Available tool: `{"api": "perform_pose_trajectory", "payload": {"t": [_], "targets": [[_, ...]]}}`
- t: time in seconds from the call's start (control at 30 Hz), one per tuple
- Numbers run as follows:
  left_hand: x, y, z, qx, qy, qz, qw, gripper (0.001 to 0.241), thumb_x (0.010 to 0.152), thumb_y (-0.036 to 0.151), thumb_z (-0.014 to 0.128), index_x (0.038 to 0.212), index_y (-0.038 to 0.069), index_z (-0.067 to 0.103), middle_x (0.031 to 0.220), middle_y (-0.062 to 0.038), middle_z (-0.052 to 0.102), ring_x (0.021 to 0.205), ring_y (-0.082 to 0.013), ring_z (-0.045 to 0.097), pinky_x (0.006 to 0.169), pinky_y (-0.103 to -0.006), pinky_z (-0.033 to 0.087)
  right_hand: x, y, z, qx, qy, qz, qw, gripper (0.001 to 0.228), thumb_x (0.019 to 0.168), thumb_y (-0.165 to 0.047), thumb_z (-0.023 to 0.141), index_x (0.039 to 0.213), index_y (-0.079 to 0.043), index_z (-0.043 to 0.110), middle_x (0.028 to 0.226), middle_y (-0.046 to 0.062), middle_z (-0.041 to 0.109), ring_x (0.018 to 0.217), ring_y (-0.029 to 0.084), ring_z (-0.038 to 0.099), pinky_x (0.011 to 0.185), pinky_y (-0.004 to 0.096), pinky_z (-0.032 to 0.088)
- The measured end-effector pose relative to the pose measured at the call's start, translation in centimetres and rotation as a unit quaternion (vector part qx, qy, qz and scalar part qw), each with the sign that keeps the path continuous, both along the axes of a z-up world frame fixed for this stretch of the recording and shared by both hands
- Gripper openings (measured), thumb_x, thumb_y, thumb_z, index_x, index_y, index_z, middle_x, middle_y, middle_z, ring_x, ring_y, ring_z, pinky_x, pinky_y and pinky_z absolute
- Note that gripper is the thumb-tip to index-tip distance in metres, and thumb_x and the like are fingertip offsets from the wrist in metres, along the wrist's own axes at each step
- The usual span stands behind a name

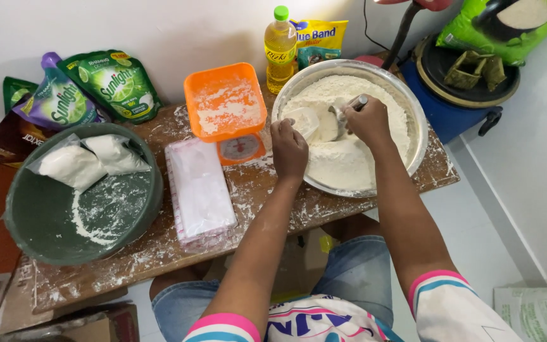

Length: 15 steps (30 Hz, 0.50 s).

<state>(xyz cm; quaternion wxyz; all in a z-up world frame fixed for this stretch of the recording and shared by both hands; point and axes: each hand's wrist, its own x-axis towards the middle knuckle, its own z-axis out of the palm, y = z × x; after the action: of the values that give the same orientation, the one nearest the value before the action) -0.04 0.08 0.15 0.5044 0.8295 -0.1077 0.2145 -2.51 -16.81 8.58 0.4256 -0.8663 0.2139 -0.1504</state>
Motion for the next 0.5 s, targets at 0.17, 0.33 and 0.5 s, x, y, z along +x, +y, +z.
{"api": "perform_pose_trajectory", "payload": {"t": [0.17,0.33,0.5], "targets": [[0.0,0.1,0.1,0.001,0.009,-0.002,1.000,0.020,0.098,0.002,0.045,0.111,0.007,0.060,0.111,-0.011,0.054,0.101,-0.0362,0.070,0.073,-0.0430,0.065,0.3,0.5,0.2,0.016,0.007,0.037,0.999,0.019,0.090,-0.020,0.066,0.097,-0.003,0.073,0.059,0.012,0.065,0.050,0.021,0.068,0.054,0.031,0.055],[0.1,0.1,0.0,-0.012,0.006,-0.008,1.000,0.021,0.098,0.001,0.044,0.111,0.006,0.060,0.111,-0.012,0.054,0.100,-0.0373,0.070,0.073,-0.0434,0.065,0.6,0.2,-0.7,0.001,0.013,0.065,0.998,0.020,0.090,-0.018,0.066,0.099,-0.002,0.073,0.059,0.014,0.065,0.049,0.021,0.067,0.053,0.032,0.053],[0.1,-0.1,0.1,-0.012,0.005,0.002,1.000,0.019,0.095,0.006,0.049,0.111,0.007,0.059,0.109,-0.009,0.054,0.094,-0.0338,0.071,0.069,-0.0404,0.064,0.5,0.0,-1.9,0.029,0.020,0.032,0.999,0.021,0.088,-0.022,0.067,0.100,-0.006,0.074,0.058,0.013,0.065,0.048,0.021,0.067,0.054,0.031,0.055]]}}
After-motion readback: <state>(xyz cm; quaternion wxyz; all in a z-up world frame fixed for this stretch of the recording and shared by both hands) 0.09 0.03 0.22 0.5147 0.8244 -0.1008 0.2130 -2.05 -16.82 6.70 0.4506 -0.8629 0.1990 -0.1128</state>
